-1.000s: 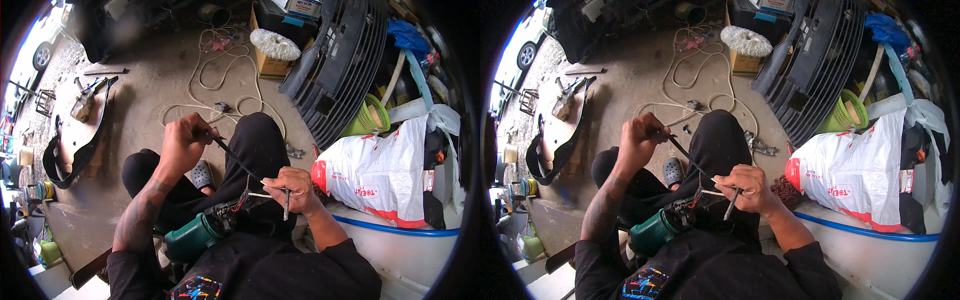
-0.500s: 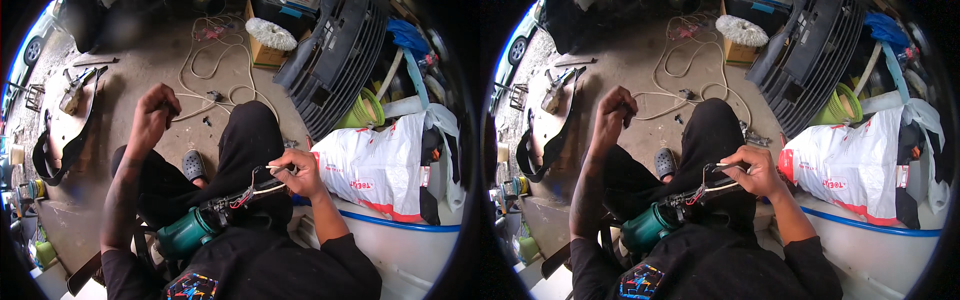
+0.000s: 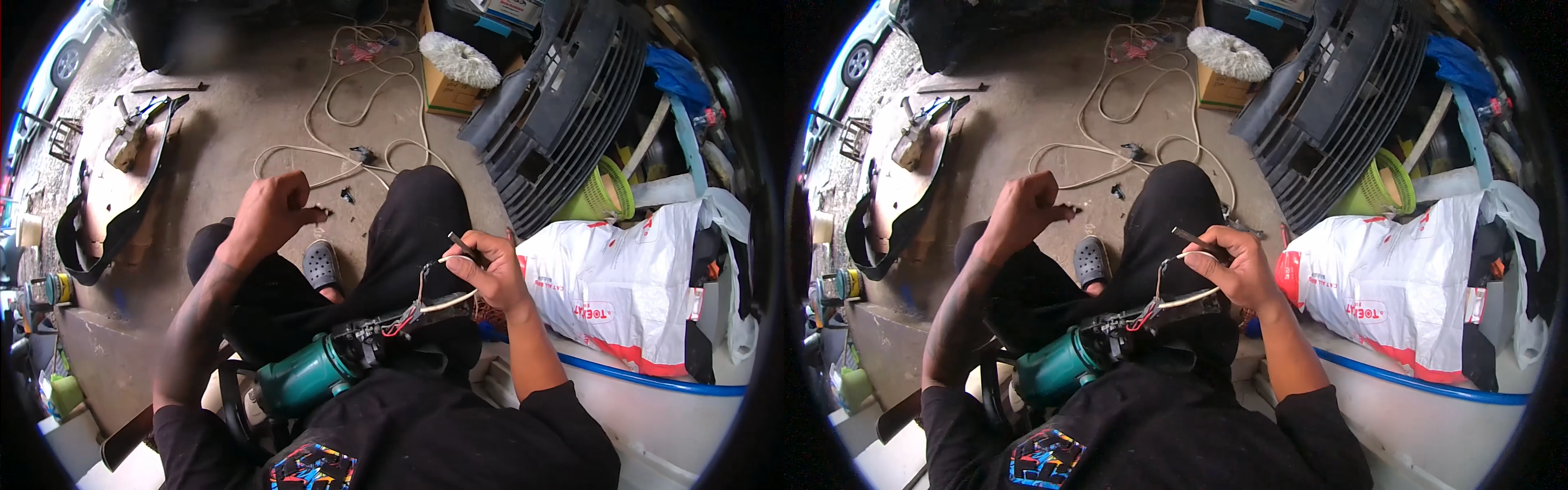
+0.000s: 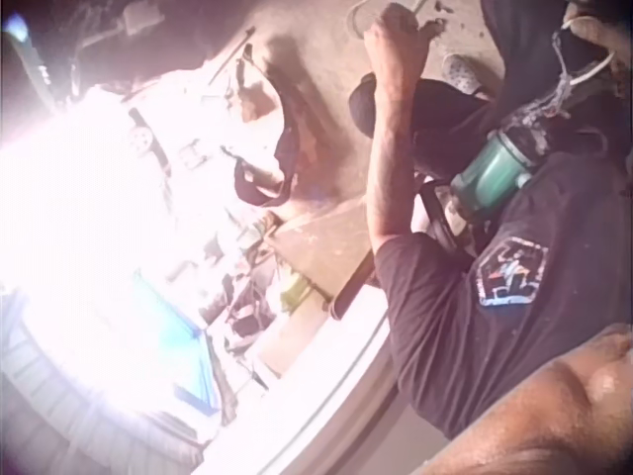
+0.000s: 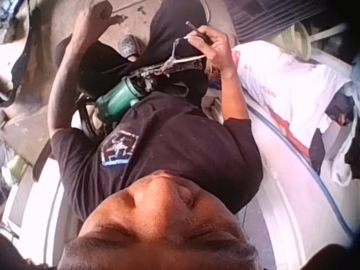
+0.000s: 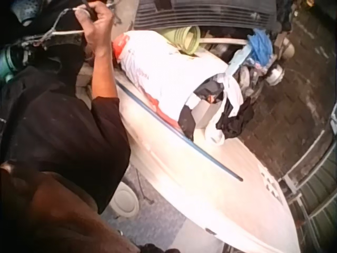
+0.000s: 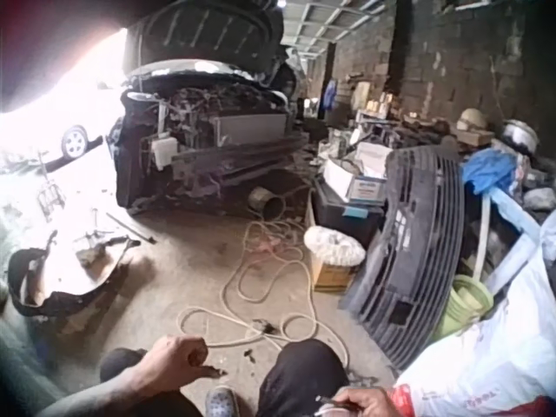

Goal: The person uses a small screwdriver to manipulate electrical connections inside a terminal box on a green water pump. The person strips wires by hand and positions them near the screws within the housing.

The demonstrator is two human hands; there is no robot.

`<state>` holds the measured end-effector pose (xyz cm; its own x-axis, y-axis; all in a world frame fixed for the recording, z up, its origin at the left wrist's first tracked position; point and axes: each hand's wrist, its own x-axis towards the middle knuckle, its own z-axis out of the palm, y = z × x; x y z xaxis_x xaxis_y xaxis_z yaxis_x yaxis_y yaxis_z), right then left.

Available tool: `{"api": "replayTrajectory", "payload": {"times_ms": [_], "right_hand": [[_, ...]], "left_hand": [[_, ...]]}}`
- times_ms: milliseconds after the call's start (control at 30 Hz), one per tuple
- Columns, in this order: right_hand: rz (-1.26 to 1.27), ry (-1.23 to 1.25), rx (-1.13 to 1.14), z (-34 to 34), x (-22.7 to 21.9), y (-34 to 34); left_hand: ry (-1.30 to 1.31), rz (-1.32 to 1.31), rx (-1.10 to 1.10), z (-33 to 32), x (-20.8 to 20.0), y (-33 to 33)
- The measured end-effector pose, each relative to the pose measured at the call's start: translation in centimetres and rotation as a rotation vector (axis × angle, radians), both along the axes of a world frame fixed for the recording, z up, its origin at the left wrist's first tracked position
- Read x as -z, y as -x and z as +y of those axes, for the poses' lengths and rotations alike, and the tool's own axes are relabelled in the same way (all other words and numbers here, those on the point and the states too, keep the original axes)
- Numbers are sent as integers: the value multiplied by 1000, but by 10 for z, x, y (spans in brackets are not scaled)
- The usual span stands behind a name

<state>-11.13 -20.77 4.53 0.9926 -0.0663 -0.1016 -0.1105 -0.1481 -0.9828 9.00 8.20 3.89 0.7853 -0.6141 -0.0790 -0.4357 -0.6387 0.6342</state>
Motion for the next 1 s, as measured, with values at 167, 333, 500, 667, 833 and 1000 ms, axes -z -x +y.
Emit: {"api": "replayTrajectory", "payload": {"times_ms": [167, 333, 500, 667, 833, 1000], "right_hand": [[7, 7, 16, -2, 8, -3], [35, 3, 29, 1, 8, -3], [-9, -29, 62, 0, 19, -1], [-17, -6, 65, 1, 20, -1], [-10, 3, 81, 3, 19, -1], [-29, 13, 93, 4, 20, -1]], "left_hand": [[95, -81, -103, -9, 8, -10], [12, -135, -22, -22, 31, -27], [76, -91, 12, -31, 47, -34], [168, -103, 77, -33, 51, -40], [339, -187, 12, -41, 40, -32], [275, -40, -76, -36, 29, -28]]}}
